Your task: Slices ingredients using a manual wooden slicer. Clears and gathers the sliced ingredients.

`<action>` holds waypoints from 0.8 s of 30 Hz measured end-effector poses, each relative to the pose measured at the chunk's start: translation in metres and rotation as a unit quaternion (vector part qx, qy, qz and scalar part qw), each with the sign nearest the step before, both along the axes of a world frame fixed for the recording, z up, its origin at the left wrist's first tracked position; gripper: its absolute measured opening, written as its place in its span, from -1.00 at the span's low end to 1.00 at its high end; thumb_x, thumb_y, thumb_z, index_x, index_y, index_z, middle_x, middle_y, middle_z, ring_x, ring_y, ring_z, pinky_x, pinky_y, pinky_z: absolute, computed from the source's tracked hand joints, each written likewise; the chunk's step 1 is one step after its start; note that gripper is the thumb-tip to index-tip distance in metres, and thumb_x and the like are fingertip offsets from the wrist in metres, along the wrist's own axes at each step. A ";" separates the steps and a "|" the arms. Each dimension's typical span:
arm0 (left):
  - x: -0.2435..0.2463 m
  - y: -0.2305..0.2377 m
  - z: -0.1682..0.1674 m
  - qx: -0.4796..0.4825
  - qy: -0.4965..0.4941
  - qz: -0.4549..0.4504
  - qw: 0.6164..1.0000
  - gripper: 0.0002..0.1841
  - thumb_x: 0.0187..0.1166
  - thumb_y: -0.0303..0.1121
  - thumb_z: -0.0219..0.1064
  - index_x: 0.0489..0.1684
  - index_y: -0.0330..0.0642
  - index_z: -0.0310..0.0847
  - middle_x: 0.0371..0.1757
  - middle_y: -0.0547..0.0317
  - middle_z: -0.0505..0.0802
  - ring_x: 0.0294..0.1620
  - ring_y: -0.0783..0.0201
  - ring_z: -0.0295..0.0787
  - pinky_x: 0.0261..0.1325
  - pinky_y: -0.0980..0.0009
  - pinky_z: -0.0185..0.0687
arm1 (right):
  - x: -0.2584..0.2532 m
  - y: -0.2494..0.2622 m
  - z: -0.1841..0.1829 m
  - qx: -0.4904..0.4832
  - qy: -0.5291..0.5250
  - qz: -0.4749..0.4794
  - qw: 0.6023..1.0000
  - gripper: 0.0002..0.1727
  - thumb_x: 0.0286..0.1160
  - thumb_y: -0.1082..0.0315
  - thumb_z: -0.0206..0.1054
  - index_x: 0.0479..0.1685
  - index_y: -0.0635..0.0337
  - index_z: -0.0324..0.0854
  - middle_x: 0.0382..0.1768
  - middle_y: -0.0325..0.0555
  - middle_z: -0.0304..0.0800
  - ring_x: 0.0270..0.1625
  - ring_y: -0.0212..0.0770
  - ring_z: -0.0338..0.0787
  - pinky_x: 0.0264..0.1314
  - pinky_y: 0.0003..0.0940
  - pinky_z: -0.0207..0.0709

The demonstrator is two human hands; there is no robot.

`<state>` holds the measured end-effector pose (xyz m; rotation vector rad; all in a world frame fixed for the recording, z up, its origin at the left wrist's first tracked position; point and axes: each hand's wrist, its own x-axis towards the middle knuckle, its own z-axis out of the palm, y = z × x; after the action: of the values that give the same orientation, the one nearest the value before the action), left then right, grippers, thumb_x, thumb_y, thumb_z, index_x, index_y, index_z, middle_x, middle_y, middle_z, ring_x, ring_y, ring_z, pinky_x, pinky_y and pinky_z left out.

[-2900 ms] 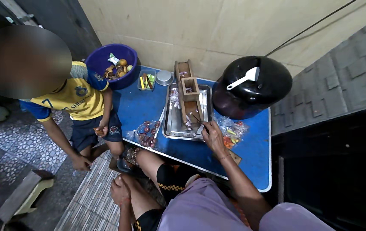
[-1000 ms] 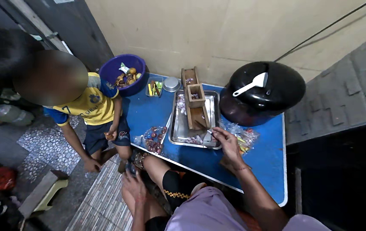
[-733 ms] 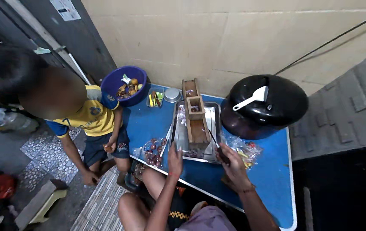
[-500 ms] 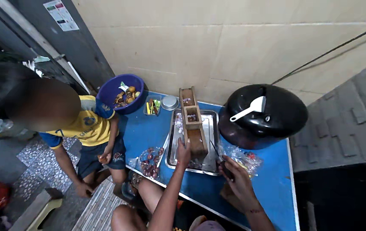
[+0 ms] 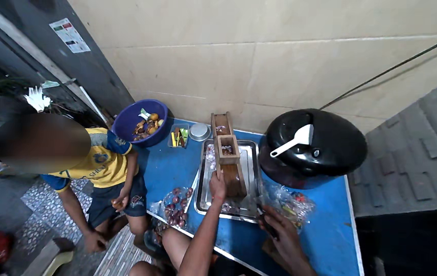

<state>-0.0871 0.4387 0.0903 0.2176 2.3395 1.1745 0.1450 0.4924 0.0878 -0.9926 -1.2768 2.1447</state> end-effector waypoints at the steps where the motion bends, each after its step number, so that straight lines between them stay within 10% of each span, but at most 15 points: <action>1: 0.000 -0.006 0.003 0.010 0.007 -0.010 1.000 -0.46 0.87 -0.07 0.03 0.52 -0.38 0.49 0.27 -0.38 0.77 0.33 -0.22 0.71 0.46 -0.14 0.51 | 0.001 -0.001 0.001 -0.001 0.000 0.001 1.000 -0.59 0.59 0.52 0.11 0.37 0.43 0.58 -0.19 -0.07 0.87 -0.31 -0.31 0.85 -0.22 -0.44 0.79; 4: 0.020 -0.023 0.058 -0.031 0.025 -0.016 0.999 -0.51 0.91 -0.20 -0.04 0.57 -0.43 0.42 0.35 -0.43 0.72 0.36 -0.26 0.69 0.41 -0.11 0.55 | 0.001 -0.003 0.005 0.001 0.002 0.005 1.000 -0.58 0.57 0.53 0.11 0.37 0.44 0.56 -0.14 -0.08 0.87 -0.29 -0.32 0.86 -0.20 -0.46 0.79; 5: 0.020 -0.023 0.100 -0.084 -0.094 -0.010 0.992 -0.49 0.94 -0.22 -0.13 0.77 -0.24 0.21 0.64 -0.23 0.52 0.67 -0.11 0.43 0.72 -0.02 0.24 | 0.001 -0.003 0.004 0.005 0.005 0.011 1.000 -0.58 0.55 0.52 0.12 0.37 0.43 0.56 -0.13 -0.10 0.86 -0.30 -0.34 0.85 -0.21 -0.47 0.79; 9: -0.016 -0.066 0.045 0.038 0.029 -0.032 0.998 -0.52 0.85 -0.11 0.09 0.38 -0.38 0.59 0.09 -0.29 0.82 0.11 -0.10 0.79 0.30 -0.07 0.62 | 0.002 -0.003 0.006 0.003 0.020 0.008 1.000 -0.56 0.49 0.47 0.11 0.32 0.41 0.60 -0.16 -0.10 0.87 -0.40 -0.37 0.79 -0.36 -0.51 0.71; 16: -0.020 -0.158 0.109 0.042 0.030 -0.092 0.994 -0.61 0.83 -0.16 0.11 0.29 -0.28 0.64 -0.11 0.05 0.84 -0.17 0.32 0.79 0.04 0.29 0.72 | -0.005 0.003 0.043 0.099 0.020 0.018 0.995 -0.57 0.53 0.45 0.05 0.29 0.37 0.66 -0.17 -0.25 0.87 -0.42 -0.50 0.71 -0.38 -0.59 0.62; 20: -0.004 -0.206 0.120 0.037 0.021 -0.113 0.993 -0.64 0.82 -0.20 0.10 0.29 -0.28 0.64 -0.10 0.14 0.83 -0.15 0.44 0.77 0.05 0.40 0.71 | -0.015 0.018 0.075 0.273 0.013 0.031 0.962 -0.65 0.58 0.51 0.20 0.25 0.51 0.64 0.11 -0.05 0.84 0.00 -0.55 0.77 0.12 -0.63 0.66; 24: 0.011 -0.242 0.120 0.010 0.027 -0.136 0.990 -0.61 0.80 -0.19 0.13 0.33 -0.28 0.64 -0.03 0.13 0.85 -0.09 0.45 0.78 0.13 0.40 0.70 | -0.035 0.050 0.082 0.485 -0.016 0.048 0.873 -0.70 0.53 0.45 0.32 0.15 0.40 0.78 0.08 0.17 0.85 0.10 -0.10 0.80 0.23 -0.20 0.65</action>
<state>-0.0757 0.1970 0.2105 0.5621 2.2565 1.0678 0.1099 0.5419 0.1700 -0.5114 -2.1019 1.2025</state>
